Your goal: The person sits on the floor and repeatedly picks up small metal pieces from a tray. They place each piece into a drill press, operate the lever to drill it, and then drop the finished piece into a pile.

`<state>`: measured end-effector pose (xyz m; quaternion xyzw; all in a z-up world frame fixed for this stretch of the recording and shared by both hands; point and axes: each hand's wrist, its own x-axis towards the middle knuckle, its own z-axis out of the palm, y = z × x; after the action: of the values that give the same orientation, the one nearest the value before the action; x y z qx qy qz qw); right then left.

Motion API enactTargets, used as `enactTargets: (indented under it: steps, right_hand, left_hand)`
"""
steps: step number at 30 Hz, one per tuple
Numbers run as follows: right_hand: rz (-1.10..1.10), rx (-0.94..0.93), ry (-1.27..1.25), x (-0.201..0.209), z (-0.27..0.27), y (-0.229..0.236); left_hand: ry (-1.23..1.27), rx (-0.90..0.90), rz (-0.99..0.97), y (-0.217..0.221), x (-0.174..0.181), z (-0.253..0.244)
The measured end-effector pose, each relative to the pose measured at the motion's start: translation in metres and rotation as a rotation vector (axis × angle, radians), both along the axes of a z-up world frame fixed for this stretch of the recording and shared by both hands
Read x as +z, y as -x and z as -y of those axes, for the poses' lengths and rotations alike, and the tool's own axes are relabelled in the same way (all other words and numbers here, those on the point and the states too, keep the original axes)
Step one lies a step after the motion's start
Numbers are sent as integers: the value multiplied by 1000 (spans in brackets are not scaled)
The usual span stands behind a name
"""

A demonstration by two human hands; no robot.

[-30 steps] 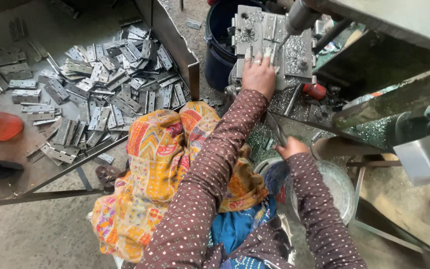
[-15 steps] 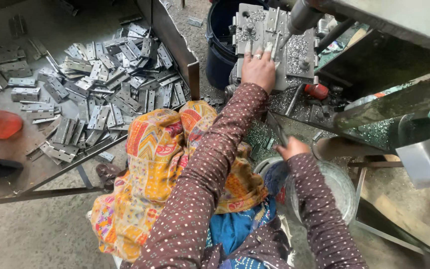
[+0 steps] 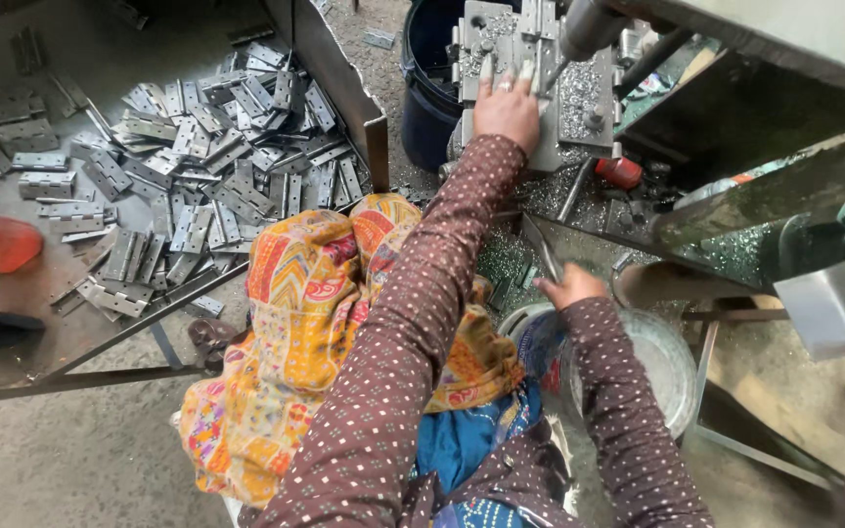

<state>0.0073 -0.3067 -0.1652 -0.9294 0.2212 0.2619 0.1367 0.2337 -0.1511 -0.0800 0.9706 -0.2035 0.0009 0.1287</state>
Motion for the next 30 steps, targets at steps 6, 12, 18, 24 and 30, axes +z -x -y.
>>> enactTargets:
  steps: [6, 12, 18, 24, 30]
  right_hand:
    - [431, -17, 26, 85, -19, -8]
    - [609, -20, 40, 93, -27, 6]
    - [556, -26, 82, 88, -27, -1]
    - [572, -45, 59, 89, -23, -3]
    - [613, -24, 38, 75, -18, 5]
  left_hand:
    - [-10, -48, 172, 101, -3, -16]
    - [382, -107, 441, 122, -22, -33]
    - [493, 1, 364, 73, -9, -18]
    - [48, -10, 322, 43, -16, -25]
    - [-20, 176, 217, 82, -22, -46]
